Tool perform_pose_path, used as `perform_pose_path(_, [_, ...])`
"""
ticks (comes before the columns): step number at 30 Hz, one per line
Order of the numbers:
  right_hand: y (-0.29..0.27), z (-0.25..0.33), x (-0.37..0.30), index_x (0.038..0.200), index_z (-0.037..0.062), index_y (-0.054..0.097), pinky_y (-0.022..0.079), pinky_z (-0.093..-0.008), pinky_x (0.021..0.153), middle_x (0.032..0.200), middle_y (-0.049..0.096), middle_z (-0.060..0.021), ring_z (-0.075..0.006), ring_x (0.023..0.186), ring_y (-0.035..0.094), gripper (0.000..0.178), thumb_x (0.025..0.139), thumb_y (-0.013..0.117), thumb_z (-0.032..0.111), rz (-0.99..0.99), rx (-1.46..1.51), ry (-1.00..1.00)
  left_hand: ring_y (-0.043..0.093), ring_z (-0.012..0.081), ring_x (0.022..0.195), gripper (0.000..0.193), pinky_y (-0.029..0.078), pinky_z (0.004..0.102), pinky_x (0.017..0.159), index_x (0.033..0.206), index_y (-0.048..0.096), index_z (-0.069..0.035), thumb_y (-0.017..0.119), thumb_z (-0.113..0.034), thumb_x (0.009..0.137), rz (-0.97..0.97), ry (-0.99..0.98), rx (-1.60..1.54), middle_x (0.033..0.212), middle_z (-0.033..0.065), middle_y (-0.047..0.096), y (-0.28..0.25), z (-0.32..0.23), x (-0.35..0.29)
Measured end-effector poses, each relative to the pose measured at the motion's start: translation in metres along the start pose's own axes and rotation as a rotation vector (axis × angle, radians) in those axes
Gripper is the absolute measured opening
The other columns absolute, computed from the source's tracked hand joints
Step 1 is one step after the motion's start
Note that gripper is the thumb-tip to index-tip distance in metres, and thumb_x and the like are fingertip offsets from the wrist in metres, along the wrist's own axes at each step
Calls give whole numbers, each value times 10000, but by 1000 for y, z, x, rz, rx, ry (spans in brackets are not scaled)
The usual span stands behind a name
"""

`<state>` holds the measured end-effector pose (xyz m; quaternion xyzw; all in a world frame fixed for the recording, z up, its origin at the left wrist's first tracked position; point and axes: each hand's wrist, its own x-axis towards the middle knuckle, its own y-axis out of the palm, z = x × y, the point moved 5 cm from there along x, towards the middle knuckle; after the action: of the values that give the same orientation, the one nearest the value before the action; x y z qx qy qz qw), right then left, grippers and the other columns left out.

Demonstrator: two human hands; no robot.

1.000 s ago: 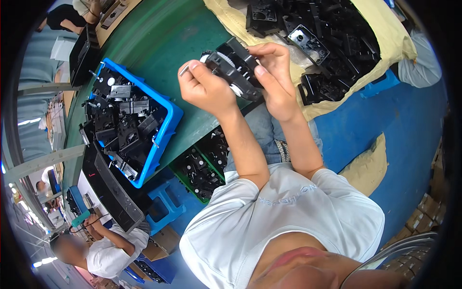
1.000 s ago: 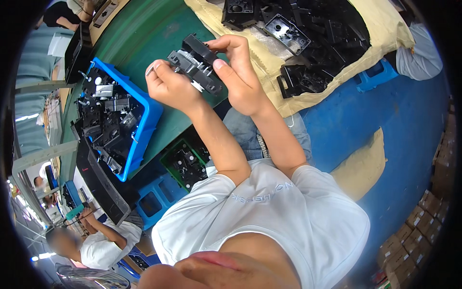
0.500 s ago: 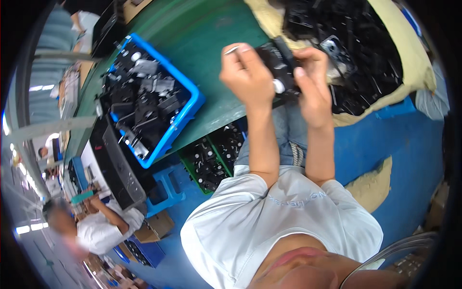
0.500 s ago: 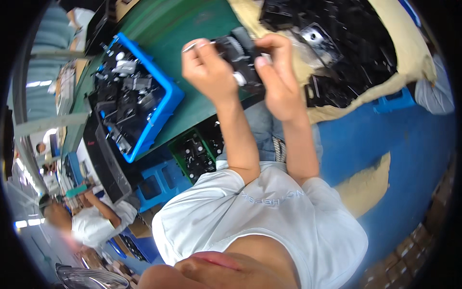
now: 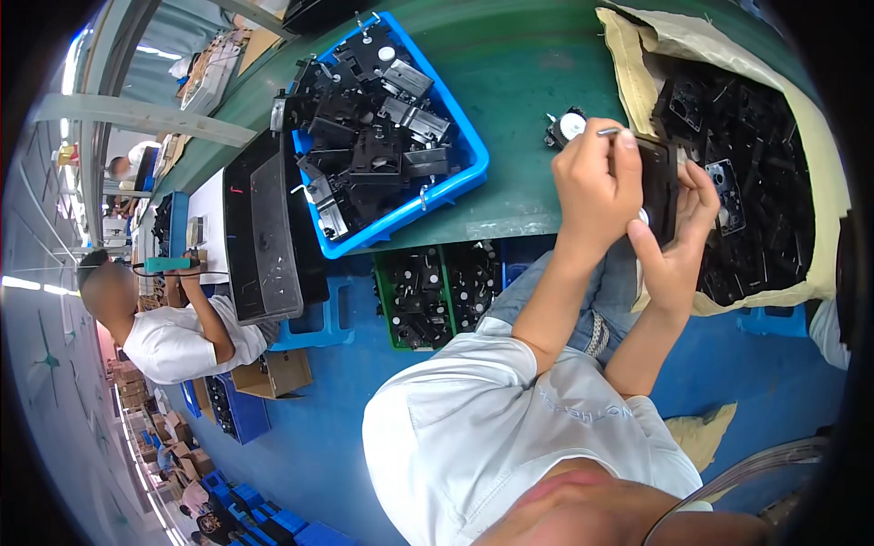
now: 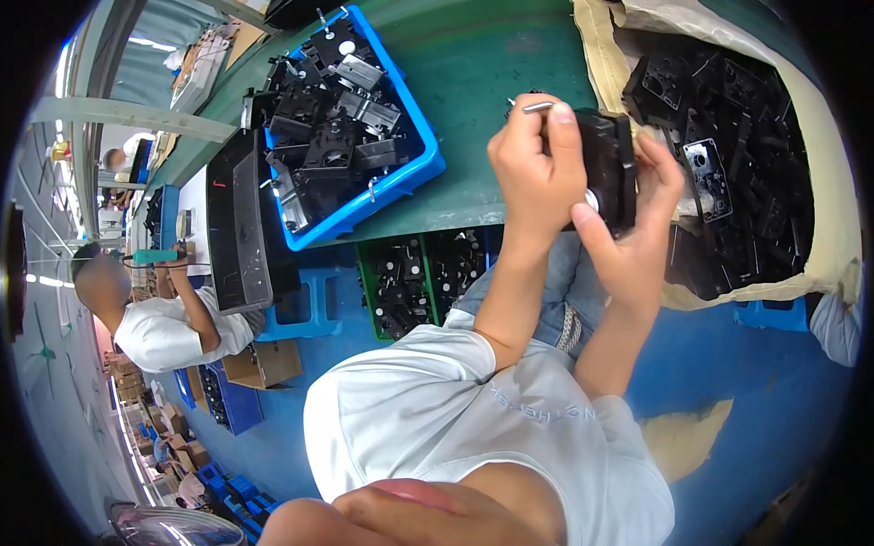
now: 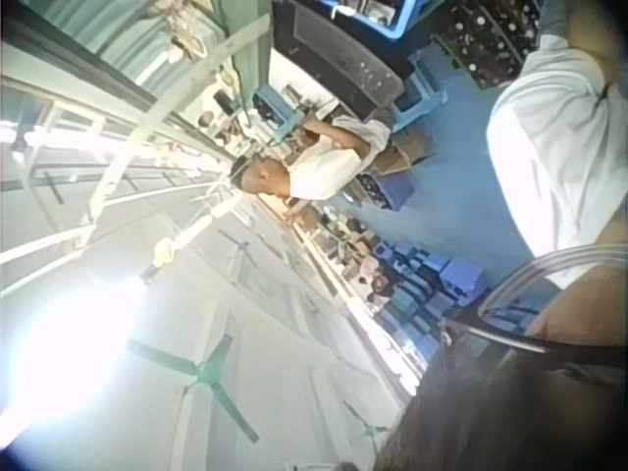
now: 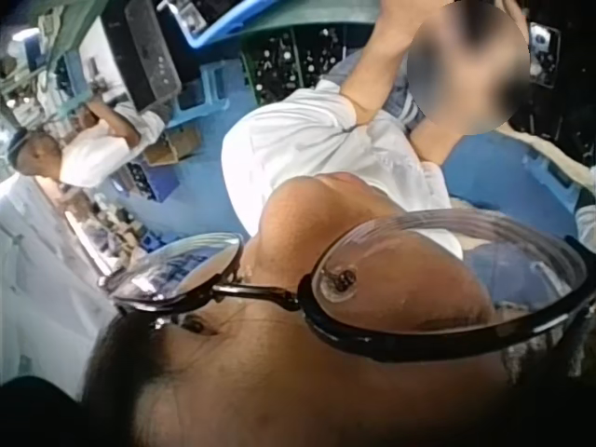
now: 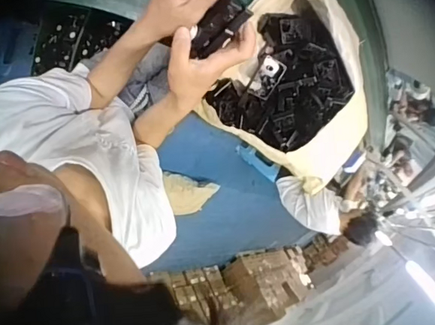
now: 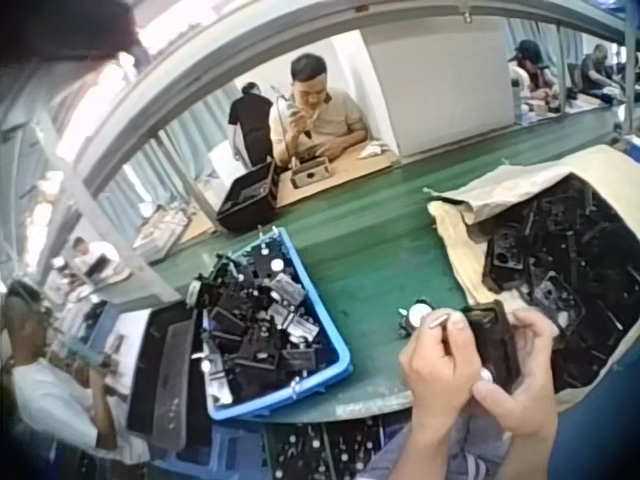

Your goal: Assemble mechanical housing components with internal gear mechanisms.

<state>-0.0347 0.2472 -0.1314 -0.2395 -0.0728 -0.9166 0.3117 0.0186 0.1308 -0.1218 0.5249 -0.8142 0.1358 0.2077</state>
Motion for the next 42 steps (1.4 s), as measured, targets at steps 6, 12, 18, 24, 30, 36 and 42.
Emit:
perform_pose_path(6, [-20, -12, 1, 1380, 73, 342, 342, -400, 1081, 1380, 424, -178, -288, 1259, 438, 722, 738, 657, -26, -249, 36, -62, 479, 132, 711, 180, 416, 266, 667, 983, 566, -7, 478, -161, 956, 145, 83, -130, 836, 73, 569, 19, -7, 0])
perform_pose_path(12, [-26, -17, -3, 1363, 116, 349, 374, -404, 1063, 1351, 478, -183, -286, 1228, 483, 725, 742, 684, -54, -295, 139, -272, 497, 140, 778, 389, 411, 276, 722, 1066, 553, -6, 384, -352, 1010, 234, -55, -416, 942, 82, 574, 23, -4, -7])
perform_pose_path(18, [-8, -19, -8, 1296, 139, 372, 425, -415, 1014, 1291, 545, -195, -291, 1149, 548, 675, 743, 713, -42, -180, 182, -325, 495, 128, 765, 598, 398, 255, 709, 1049, 565, -13, 238, -513, 1027, 73, -96, -629, 928, 77, 585, 20, 13, -7])
perform_pose_path(24, [11, -17, -4, 1248, 128, 368, 463, -411, 967, 1260, 570, -207, -304, 1102, 580, 638, 738, 713, -41, -49, 321, -340, 507, 124, 766, 580, 401, 245, 714, 1016, 583, -14, 238, -480, 1029, 24, -139, -491, 881, 91, 592, -10, 25, 1])
perform_pose_path(30, [52, -10, 7, 1225, 112, 361, 508, -429, 930, 1236, 585, -226, -336, 1071, 610, 681, 667, 686, -103, 120, 553, -180, 540, 210, 890, 423, 438, 332, 791, 1127, 601, 12, 450, -328, 925, 74, 179, -108, 1016, 141, 581, -86, -23, 20])
perform_pose_path(36, [153, 22, 11, 1251, 120, 375, 500, -464, 951, 1203, 621, -199, -375, 1085, 615, 676, 683, 648, -124, 564, 789, -259, 571, 305, 1056, 727, 453, 416, 922, 1214, 586, 41, 361, -582, 915, 210, 146, 213, 1185, 208, 588, -217, -40, 3])
perform_pose_path(42, [233, 30, 12, 1132, 98, 589, 500, -347, 866, 1124, 658, -60, -264, 961, 616, 434, 715, 667, 5, 676, 329, -373, 565, 297, 1113, 552, 452, 386, 945, 1293, 548, 19, 494, -354, 889, -18, -25, 550, 1283, 189, 566, -288, -52, -10])
